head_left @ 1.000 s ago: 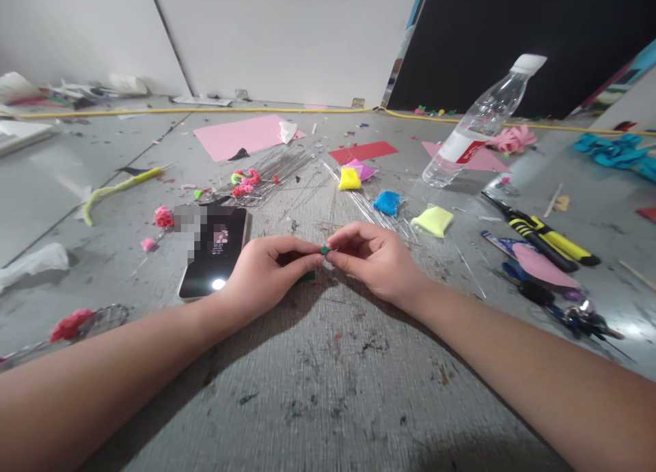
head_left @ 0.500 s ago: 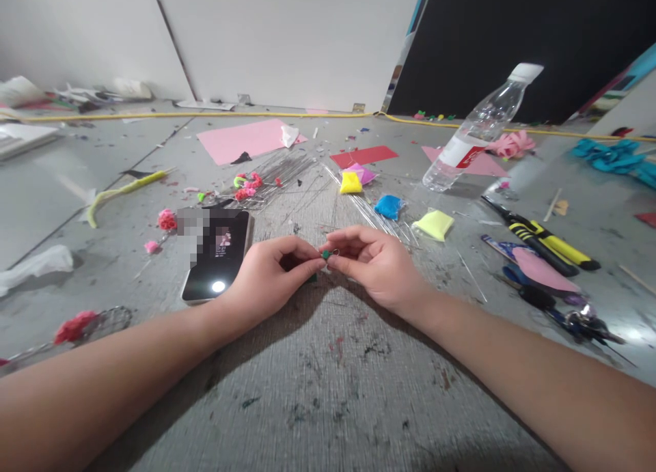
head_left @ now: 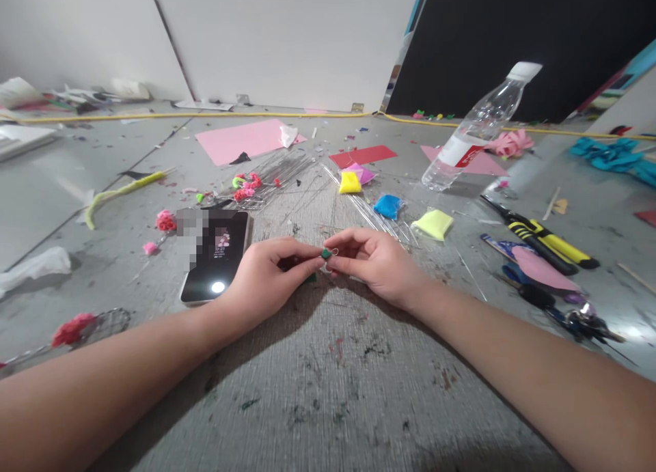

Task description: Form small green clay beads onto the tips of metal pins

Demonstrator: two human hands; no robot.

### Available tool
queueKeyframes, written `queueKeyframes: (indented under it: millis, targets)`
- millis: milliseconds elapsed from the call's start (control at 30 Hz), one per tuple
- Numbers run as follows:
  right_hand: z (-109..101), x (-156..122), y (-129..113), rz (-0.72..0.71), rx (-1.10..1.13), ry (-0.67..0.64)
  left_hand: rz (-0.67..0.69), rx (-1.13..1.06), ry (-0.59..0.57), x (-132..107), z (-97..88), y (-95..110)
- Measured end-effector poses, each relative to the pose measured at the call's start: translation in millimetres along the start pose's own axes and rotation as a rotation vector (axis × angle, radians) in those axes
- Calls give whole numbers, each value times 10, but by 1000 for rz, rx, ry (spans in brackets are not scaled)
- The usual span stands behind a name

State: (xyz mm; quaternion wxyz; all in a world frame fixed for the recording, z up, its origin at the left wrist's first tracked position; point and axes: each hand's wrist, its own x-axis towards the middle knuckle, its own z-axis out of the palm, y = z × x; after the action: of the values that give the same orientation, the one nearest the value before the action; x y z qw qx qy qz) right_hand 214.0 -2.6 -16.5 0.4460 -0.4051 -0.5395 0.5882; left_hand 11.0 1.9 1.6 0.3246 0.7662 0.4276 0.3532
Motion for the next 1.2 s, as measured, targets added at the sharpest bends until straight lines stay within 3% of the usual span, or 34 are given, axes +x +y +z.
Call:
queueKeyframes:
  millis: [267, 667, 1200]
  targets:
    - [17, -13, 20, -6, -8, 9, 36, 22, -17, 12, -13, -18]
    - [42, -23, 106, -138, -86, 50, 15, 13, -39, 37, -22, -9]
    - [40, 5, 62, 1, -38, -19, -15, 41, -61, 45, -33, -8]
